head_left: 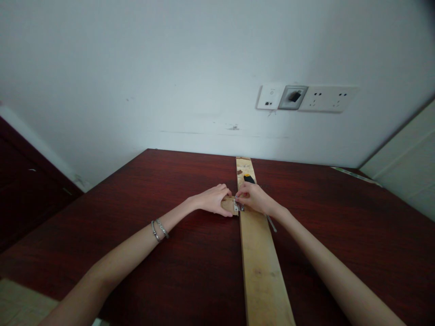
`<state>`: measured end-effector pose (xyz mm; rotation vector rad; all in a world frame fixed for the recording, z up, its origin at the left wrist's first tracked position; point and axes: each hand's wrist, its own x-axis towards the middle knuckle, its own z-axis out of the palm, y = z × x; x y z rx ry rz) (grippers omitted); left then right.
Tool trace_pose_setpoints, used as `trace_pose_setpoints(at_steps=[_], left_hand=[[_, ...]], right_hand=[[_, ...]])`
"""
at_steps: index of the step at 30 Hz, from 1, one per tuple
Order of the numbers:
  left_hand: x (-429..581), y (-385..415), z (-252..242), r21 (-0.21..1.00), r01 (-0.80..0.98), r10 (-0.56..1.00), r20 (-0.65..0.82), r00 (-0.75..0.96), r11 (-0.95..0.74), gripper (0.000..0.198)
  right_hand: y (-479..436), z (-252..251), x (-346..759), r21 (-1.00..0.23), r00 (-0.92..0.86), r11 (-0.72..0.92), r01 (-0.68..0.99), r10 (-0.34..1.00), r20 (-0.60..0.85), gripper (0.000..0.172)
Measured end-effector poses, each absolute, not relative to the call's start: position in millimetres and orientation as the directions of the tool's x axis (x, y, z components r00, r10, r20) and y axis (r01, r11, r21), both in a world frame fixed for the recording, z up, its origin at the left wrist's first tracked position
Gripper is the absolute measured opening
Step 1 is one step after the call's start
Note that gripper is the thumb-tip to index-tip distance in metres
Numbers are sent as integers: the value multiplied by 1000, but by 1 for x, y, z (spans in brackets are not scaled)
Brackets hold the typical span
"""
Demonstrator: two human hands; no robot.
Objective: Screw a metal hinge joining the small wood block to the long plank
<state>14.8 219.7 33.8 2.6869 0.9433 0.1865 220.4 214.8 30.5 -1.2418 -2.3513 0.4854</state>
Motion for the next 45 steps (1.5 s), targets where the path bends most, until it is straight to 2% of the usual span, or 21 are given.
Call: trace_pose_setpoints(at_steps=[9,18,30,34,37,40,45], left_hand=[[16,218,27,374,589,663,100,742,-716,60],[17,217,22,364,591,666,125,735,-720,61],[13,221,16,460,543,666,153,730,-702,60],[11,220,16,492,523,662,159,732,-696,60],[10,219,15,475,512,644,168,746,-716,60],[10,218,12,460,510,638,178,750,-727,60],[9,217,5,474,518,660,198,725,-711,62]], right_hand=[[213,33,220,-483,-524,564,670,820,230,11],[215,30,221,-492,-509,562,665,823,253,9],[215,31,223,-494,-541,577,650,808,232,11],[217,38,228,-540,-506,554,633,825,252,21],[224,44,233,-582,-453,533,614,842,293,21],[236,49,232,-550,-427,527,647,849,311,19],[264,53,215,-399,-510,539,742,840,186,21]])
